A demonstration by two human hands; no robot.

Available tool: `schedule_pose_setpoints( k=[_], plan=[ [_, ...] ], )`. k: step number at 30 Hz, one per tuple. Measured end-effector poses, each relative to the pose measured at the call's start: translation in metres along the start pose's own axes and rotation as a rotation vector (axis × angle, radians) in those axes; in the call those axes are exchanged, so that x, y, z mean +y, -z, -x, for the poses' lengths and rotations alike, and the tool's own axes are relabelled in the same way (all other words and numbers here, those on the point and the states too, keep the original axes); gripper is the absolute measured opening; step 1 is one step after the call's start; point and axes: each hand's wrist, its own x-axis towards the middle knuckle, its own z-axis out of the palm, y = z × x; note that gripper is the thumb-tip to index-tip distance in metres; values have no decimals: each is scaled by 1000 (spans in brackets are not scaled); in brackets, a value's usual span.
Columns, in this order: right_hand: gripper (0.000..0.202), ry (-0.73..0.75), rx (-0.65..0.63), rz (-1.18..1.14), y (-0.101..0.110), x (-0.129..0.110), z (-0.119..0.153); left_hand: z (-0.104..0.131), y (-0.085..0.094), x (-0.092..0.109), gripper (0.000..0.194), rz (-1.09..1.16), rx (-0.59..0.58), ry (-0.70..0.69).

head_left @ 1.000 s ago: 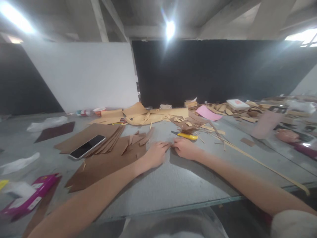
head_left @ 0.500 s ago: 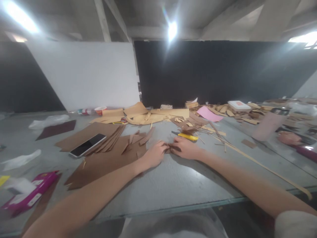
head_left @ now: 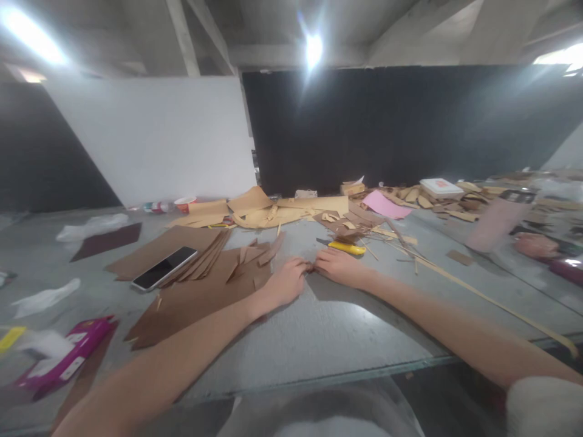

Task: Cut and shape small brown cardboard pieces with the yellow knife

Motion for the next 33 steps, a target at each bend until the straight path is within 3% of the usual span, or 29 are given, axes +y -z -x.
schedule_pose_setpoints(
  k=[5,17,26,33],
  plan=[
    [19,-35,19,-74,0,9,4,0,2,3,50,-10,-10,-15],
    [21,-55,24,-387,5,19,7,0,7,10,47,-67,-59,-42],
    [17,-441,47,-499,-9,14,-1,0,9,9,46,-62,-70,-125],
    [17,-547,35,-508,-12,11,-1,2,6,9,44,-118,-66,-122]
  ],
)
